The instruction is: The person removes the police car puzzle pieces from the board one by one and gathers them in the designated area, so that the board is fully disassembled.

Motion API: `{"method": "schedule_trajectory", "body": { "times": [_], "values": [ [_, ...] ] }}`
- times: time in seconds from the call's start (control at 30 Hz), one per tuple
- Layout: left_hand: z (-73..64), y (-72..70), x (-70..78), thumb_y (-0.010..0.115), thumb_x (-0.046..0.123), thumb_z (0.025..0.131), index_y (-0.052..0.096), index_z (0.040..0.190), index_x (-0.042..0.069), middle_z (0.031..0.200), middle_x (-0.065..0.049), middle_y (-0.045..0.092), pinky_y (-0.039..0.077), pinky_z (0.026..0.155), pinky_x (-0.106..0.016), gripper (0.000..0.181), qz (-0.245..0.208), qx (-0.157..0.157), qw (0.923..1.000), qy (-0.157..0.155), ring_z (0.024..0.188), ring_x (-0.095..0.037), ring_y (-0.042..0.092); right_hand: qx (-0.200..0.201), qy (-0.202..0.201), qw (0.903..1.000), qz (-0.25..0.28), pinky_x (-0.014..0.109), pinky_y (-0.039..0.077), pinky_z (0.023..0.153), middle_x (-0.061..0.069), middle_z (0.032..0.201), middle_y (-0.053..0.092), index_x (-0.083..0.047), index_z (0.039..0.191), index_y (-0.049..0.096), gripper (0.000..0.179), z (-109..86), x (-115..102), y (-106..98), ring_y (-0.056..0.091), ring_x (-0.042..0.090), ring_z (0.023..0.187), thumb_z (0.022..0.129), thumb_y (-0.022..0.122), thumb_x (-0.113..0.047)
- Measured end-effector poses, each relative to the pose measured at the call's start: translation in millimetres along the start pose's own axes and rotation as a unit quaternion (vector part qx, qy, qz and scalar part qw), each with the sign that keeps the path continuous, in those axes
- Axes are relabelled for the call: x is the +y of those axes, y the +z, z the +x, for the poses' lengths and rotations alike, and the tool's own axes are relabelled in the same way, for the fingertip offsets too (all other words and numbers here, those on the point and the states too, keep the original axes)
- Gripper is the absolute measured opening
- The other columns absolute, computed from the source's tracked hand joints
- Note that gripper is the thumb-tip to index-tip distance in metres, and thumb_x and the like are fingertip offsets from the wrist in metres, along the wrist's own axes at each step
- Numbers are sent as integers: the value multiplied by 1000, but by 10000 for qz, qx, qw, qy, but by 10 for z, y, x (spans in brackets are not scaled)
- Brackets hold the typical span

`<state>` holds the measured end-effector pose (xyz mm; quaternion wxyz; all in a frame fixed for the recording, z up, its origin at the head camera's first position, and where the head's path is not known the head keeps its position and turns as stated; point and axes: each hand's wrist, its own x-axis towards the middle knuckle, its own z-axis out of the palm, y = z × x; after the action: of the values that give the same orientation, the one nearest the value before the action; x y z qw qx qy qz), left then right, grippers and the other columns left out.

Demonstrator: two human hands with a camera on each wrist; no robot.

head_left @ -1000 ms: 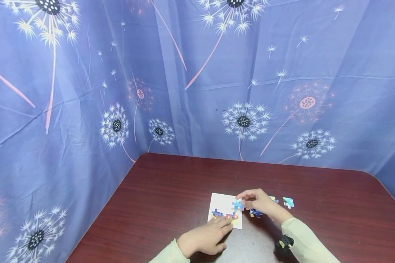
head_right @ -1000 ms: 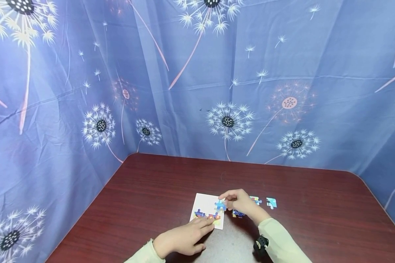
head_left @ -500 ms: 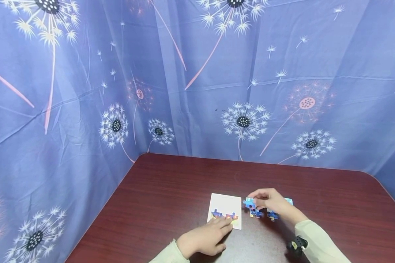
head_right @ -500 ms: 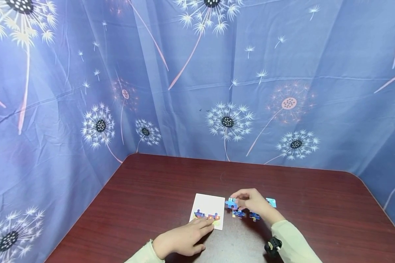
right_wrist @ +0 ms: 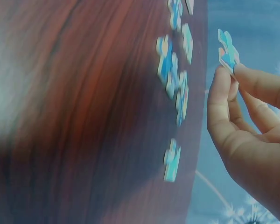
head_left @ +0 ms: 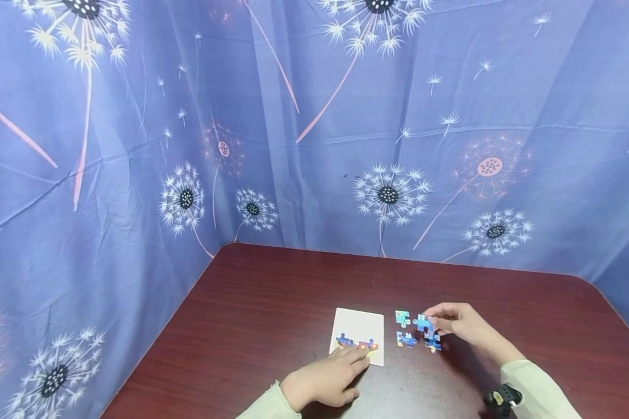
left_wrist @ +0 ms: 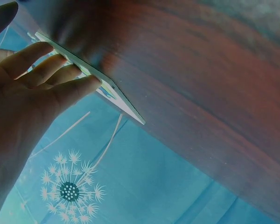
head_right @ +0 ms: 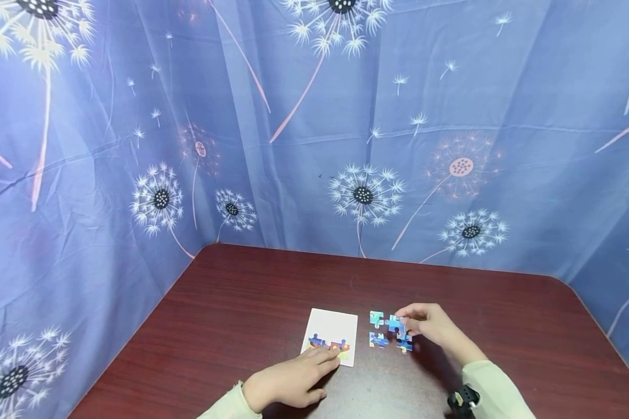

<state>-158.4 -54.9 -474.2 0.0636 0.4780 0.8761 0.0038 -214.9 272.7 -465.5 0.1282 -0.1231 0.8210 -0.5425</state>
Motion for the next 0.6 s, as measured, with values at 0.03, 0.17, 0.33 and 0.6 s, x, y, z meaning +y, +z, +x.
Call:
{"method": "schedule_trajectory", "body": {
  "times": [0.03,0.17,0.33,0.6],
  "values": [
    [0,0,1,61,29,92,46,141,5,149,-9,40,35,109,-36,56,-3,5,10000,7,137,-21,36,28,30,10000,2,38,57,72,20,99,67,13,114,60,29,-25,10,-29,65,19,81,93,60,-6],
    [-6,3,-2,61,30,92,47,140,5,148,-9,41,36,109,-37,56,10,56,10000,45,136,-22,38,120,133,9998,-31,39,57,72,19,97,66,15,116,58,32,-118,50,-134,65,19,81,93,60,-7],
    [0,8,-9,61,30,92,47,140,5,147,-8,42,36,109,-37,56,11,68,10000,69,136,-21,38,213,294,9993,-82,38,57,72,15,95,66,14,119,57,35,-227,132,-253,64,20,80,94,60,-10],
    [3,12,-5,61,30,92,47,140,5,148,-8,41,36,109,-36,56,-5,60,9999,85,136,-21,38,203,432,9987,-174,35,58,70,13,91,65,19,118,54,34,-384,243,-356,64,17,76,95,57,-6]
  ]
}}
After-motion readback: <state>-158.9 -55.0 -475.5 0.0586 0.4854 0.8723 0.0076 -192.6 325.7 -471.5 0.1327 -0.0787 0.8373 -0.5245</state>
